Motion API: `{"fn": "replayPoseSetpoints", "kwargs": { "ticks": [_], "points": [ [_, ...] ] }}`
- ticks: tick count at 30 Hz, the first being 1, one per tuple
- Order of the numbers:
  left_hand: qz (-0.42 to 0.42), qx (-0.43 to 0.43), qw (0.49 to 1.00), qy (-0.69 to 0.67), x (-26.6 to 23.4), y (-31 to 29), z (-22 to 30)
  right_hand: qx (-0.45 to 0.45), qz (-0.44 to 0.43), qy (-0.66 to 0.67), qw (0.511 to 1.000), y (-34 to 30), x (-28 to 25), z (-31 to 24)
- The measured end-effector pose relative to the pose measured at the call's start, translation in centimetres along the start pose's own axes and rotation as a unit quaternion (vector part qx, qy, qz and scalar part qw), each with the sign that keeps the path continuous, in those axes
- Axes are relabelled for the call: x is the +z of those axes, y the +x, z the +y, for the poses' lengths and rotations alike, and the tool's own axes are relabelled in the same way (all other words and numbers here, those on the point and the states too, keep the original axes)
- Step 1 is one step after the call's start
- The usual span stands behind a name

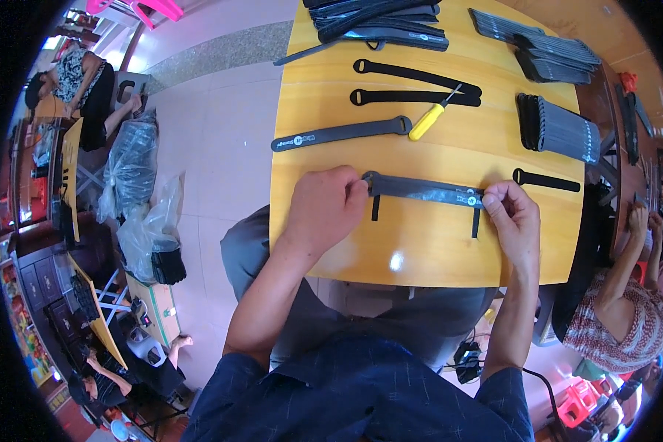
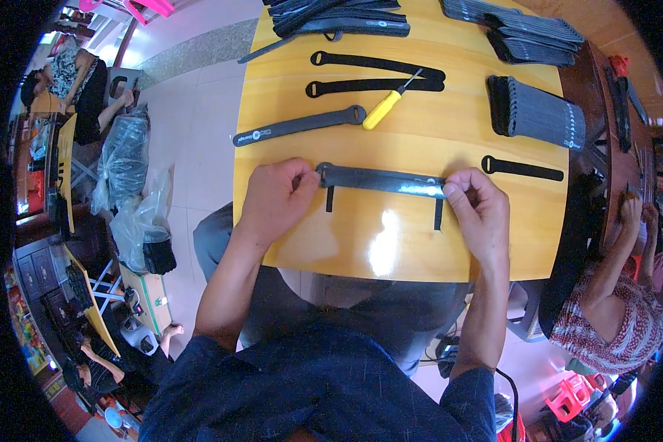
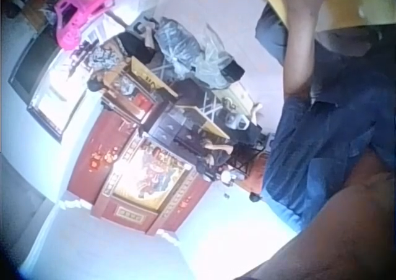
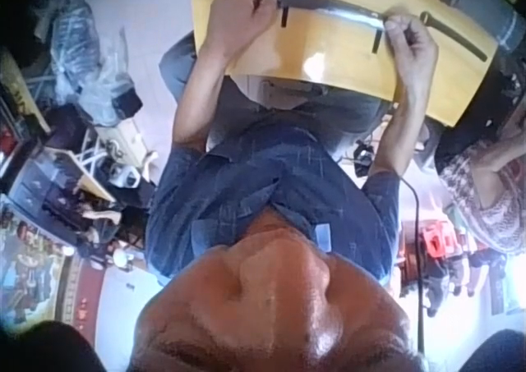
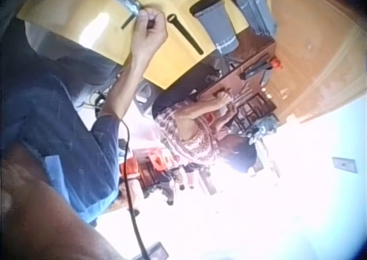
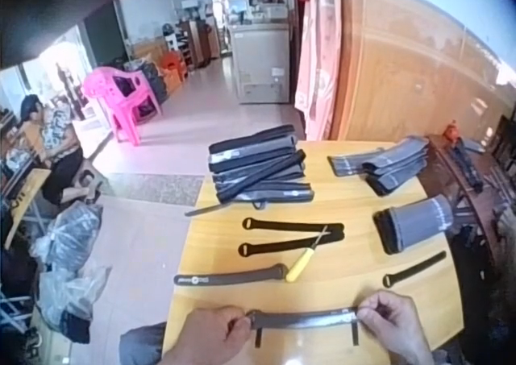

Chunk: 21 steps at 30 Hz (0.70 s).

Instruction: Assembling black plastic handles by inserting metal pins and using a screwdriver.

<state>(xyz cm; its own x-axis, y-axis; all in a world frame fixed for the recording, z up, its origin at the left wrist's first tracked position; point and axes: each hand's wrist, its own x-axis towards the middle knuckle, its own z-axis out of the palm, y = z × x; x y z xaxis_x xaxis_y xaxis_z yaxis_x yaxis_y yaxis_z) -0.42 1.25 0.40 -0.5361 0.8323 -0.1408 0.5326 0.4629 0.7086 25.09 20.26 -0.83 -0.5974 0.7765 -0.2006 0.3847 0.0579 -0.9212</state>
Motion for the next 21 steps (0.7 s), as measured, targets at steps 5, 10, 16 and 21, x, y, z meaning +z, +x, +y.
{"fn": "replayPoseSetpoints", "kwargs": {
  "ticks": [5, 10, 16, 21],
  "points": [
    [0.021, 0.034, 0.999, 0.001, 0.30, 0.08, -0.59, 0.009, 0.000, 0.014, 1.000, 0.01, 0.19, -0.14],
    [0.028, 0.040, 0.999, 0.007, 0.45, 0.09, -0.53, -0.006, 0.005, 0.014, 1.000, -0.01, 0.21, 0.25],
    [0.017, 0.029, 0.999, 0.021, 0.16, 0.27, 0.01, -0.011, 0.005, 0.001, 1.000, -0.01, 0.27, 0.12],
    [0.015, 0.027, 0.999, 0.036, 0.21, 0.34, 0.04, -0.024, 0.016, -0.017, 0.999, 0.06, 0.32, 0.37]
  ]
}}
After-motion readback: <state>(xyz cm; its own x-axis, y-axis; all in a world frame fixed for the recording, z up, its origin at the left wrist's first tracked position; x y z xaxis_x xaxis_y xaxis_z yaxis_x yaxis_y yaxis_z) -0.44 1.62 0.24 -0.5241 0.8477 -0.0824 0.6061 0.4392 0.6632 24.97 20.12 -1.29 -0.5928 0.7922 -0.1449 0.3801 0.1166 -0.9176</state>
